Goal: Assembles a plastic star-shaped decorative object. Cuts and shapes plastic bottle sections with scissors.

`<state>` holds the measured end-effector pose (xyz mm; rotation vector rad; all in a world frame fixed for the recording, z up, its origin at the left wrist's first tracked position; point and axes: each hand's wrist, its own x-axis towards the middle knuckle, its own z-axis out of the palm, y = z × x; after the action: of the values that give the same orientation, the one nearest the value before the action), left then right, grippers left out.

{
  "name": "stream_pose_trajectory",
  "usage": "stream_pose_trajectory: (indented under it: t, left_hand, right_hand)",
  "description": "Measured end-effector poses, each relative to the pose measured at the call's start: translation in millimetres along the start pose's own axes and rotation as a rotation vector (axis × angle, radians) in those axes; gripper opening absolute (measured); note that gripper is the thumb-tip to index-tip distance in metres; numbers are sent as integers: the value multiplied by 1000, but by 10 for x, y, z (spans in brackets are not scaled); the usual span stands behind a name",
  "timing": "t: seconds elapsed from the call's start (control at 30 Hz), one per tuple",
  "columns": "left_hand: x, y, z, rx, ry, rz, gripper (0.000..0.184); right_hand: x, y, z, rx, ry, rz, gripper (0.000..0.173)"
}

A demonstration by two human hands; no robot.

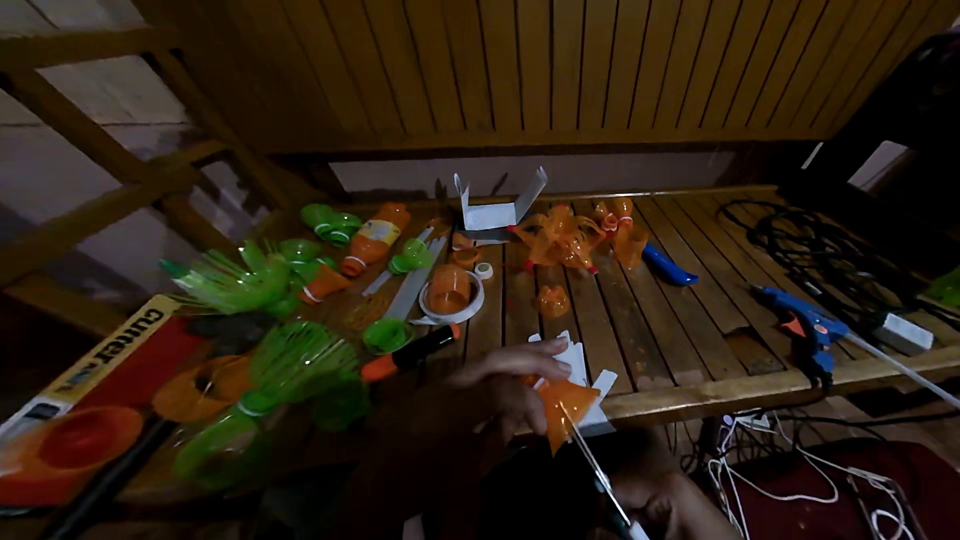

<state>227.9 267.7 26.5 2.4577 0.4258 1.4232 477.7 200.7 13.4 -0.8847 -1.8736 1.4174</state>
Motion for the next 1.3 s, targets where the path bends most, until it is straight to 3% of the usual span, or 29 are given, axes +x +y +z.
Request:
stream_pose_trajectory:
  t: [0.1,0.3,0.63,0.83,1.03,1.13,1.3]
  left_hand:
    - [20,4,-118,-90,-115,-85,9]
    - [43,-55,-216,-188,-138,-97,10]
    - [0,-70,-260,-31,-93,-102,12]
    - [-3,-69,-304,-1,-133,-93,12]
    - [0,-80,-275,-5,-125,-78,12]
    - [3,-95,-275,-13,-110,-81,12]
    - [-20,-95,-305,74,36,-68,11]
  right_hand:
    - [20,23,-1,-8,12,0,16]
    - [93,73,-29,16,-41,22,19]
    - [151,39,-107,146,-152,60,24]
    - [153,5,-117,115,-120,132,19]
    - [150,76,-72,72,-78,68,18]
    - [185,117,-151,113,-145,46,17]
    - [132,93,-225,104,-251,42,40]
